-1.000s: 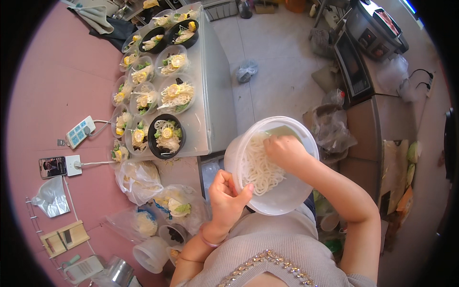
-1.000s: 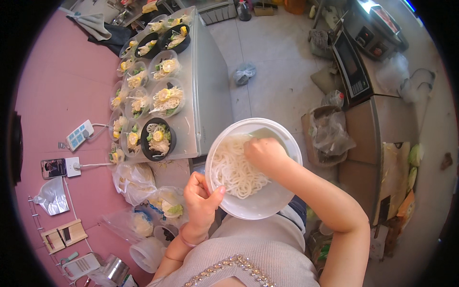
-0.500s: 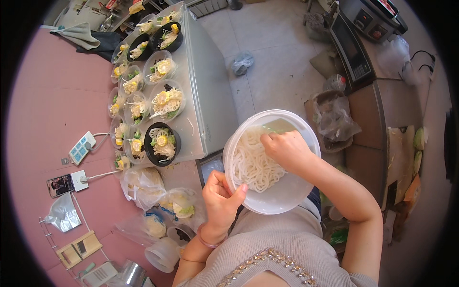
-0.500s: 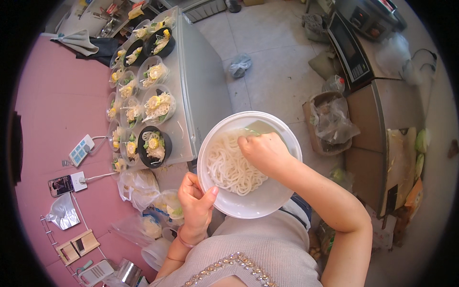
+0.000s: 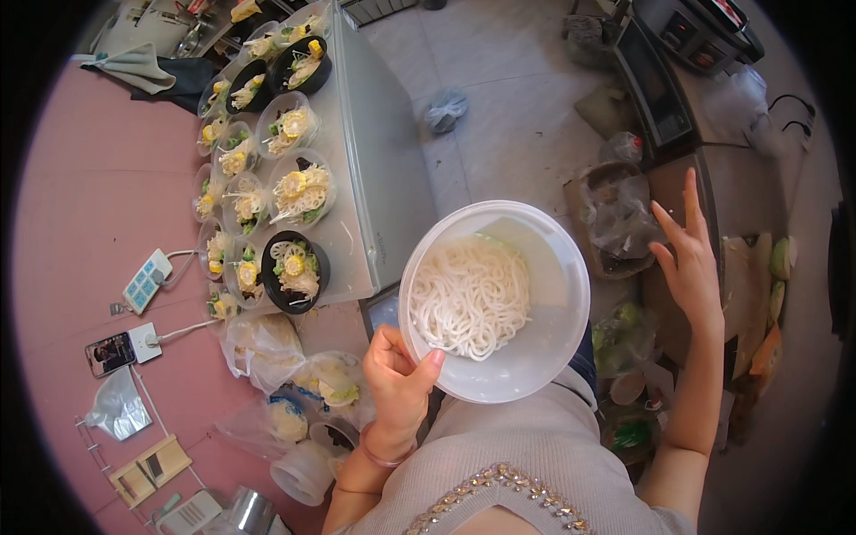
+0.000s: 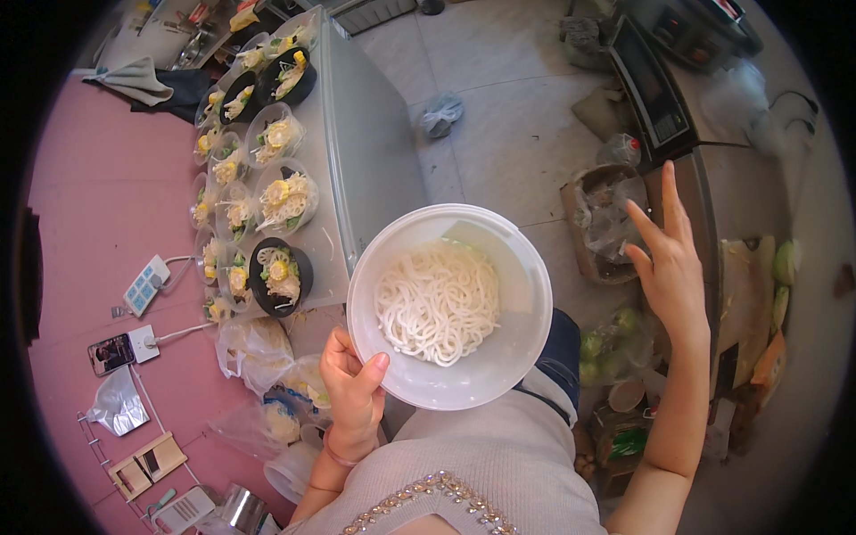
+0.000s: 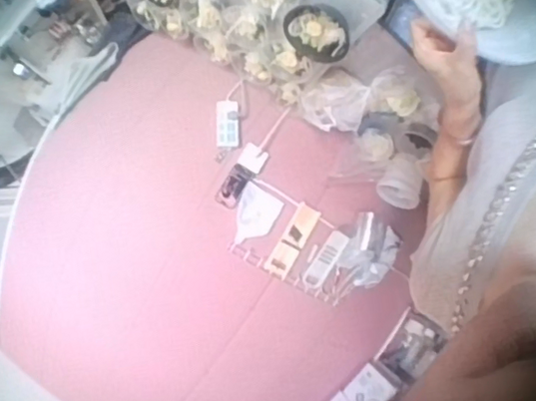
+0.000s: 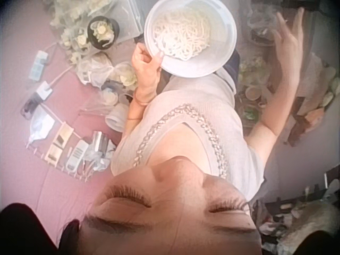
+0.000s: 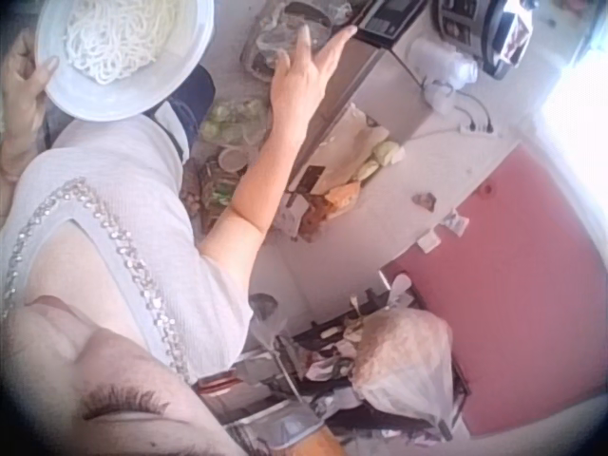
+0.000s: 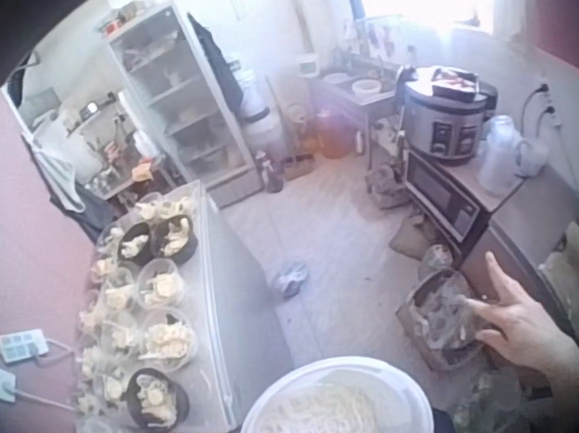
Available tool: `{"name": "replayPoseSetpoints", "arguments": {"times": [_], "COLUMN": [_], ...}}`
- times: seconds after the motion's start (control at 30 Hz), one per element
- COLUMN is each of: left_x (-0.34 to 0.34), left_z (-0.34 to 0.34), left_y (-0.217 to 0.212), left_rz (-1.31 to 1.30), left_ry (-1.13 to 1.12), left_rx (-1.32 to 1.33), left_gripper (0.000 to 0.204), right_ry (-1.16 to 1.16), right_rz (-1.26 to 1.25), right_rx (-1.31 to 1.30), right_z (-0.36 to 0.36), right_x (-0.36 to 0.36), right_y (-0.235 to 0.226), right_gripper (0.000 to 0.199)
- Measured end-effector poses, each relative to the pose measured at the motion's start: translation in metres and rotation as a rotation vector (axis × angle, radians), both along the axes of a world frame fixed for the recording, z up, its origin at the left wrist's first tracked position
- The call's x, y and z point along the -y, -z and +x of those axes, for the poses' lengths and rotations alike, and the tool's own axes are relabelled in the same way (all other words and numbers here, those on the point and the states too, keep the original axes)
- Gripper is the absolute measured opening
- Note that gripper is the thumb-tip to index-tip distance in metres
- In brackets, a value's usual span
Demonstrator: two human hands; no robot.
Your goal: The person assembles individual food portions by placing broccoli, enoki mushrooms, lotus root slices, and corn into multiple small bowls arranged on a table. They then handle a container of noodles, mixing them by hand.
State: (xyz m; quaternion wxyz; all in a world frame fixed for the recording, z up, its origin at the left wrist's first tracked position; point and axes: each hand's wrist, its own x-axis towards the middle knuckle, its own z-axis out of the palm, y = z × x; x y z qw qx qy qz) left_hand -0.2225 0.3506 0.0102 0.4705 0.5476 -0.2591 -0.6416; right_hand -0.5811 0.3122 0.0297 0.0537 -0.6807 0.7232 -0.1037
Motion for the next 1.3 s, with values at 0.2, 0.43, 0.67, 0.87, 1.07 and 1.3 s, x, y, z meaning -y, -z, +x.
{"name": "replayPoseSetpoints", "arguments": {"times": [0.2,0.43,0.67,0.87,1.07,1.3], "left_x": [0.0,-0.001,-0.009,-0.015,-0.016,-0.01], "left_z": [-0.001,-0.009,-0.02,-0.011,-0.006,-0.012], "left_y": [0.005,0.0,-0.002,0.005,0.006,0.004], "left_rz": [-0.051,-0.088,-0.111,-0.098,-0.051,-0.089], "left_ry": [-0.002,0.08,0.107,0.025,0.01,0.022], "left_rx": [-0.017,0.088,0.103,0.083,0.076,0.039], "left_gripper": [0.029,0.03,0.03,0.029,0.029,0.027], "right_ry": [0.075,-0.62,-0.9,-0.519,0.113,0.218], "right_rz": [0.04,-0.083,-0.206,0.176,0.395,0.305], "right_rx": [-0.05,-0.062,-0.471,0.519,1.331,1.628], "right_z": [-0.004,0.089,0.113,0.099,0.065,0.056], "right_x": [-0.02,0.017,0.034,0.019,-0.001,-0.018], "right_y": [0.005,0.003,0.076,0.016,-0.01,-0.002], "right_gripper": [0.039,0.023,0.008,0.004,0.006,0.009]}}
